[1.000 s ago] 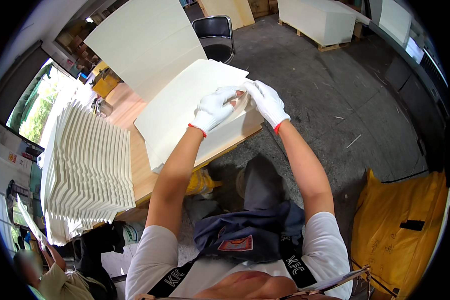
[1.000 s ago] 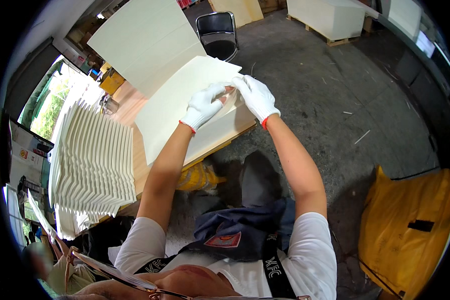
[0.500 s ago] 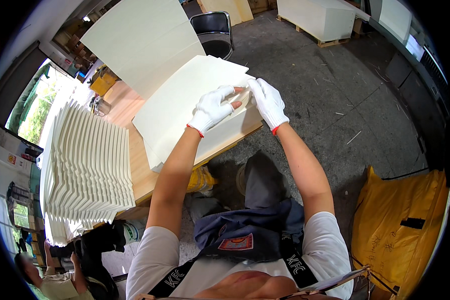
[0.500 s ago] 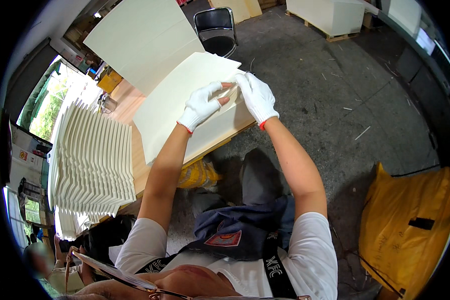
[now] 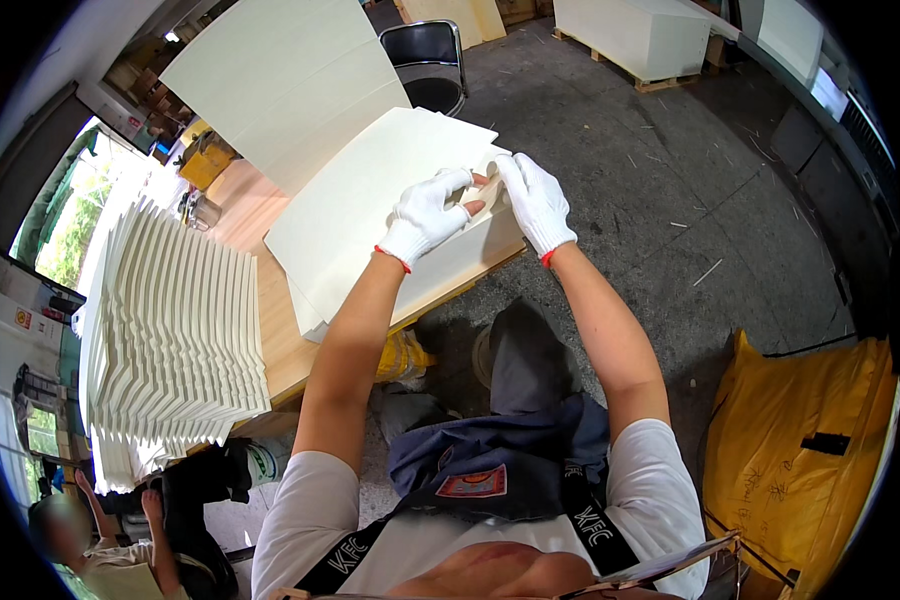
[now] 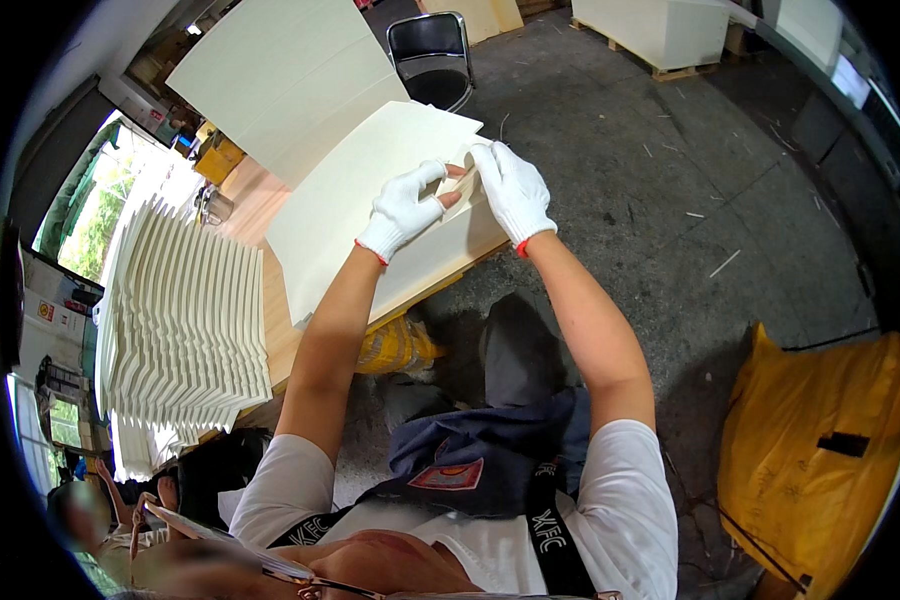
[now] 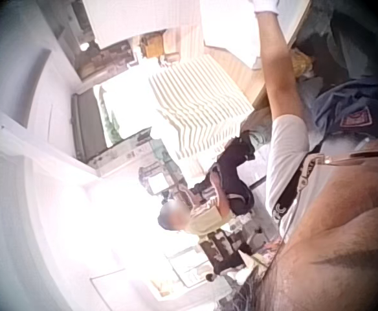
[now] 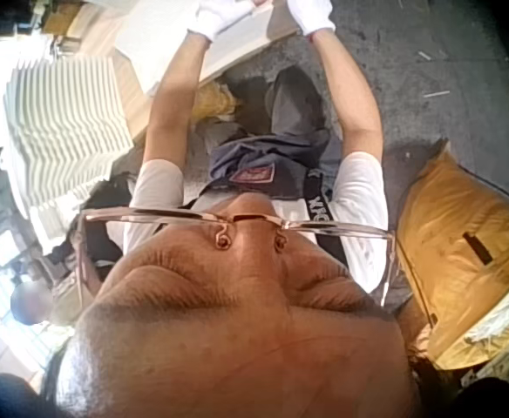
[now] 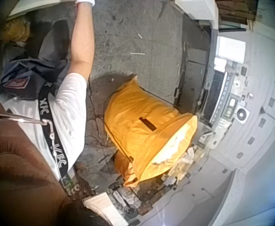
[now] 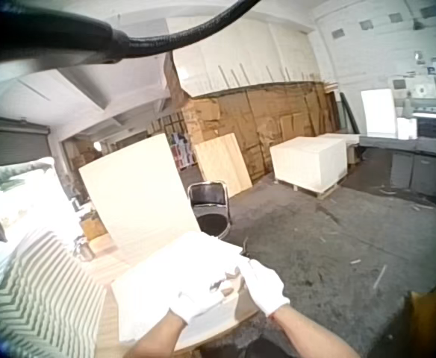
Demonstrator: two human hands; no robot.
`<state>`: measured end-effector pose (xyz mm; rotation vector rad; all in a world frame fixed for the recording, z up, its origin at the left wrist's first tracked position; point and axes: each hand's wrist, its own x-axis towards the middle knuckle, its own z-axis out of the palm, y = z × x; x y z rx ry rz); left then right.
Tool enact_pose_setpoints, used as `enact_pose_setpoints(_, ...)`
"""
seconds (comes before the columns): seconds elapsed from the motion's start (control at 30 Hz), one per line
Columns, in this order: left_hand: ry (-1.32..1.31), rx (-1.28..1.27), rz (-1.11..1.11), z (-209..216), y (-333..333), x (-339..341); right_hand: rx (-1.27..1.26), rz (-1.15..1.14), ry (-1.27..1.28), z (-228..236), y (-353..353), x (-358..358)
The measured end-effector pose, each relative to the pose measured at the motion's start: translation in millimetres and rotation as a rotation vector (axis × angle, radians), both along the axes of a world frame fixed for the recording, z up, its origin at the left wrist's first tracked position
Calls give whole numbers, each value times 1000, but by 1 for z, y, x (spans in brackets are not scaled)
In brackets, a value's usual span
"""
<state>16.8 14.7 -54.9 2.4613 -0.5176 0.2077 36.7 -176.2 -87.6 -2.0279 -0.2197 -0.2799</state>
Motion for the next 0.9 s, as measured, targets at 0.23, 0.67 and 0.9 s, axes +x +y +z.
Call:
enact_pose_setpoints(0.23, 55, -62, 34, 2, 0, -1, 20, 10, 58, 5, 0, -2)
enact_pose_setpoints(0.67, 13, 28, -1, 3, -3, -3, 26, -8, 27, -2, 1, 1)
enact_pose_setpoints(0.9, 75, -53, 79, 17, -11, -13, 47, -15, 64, 7, 1, -4)
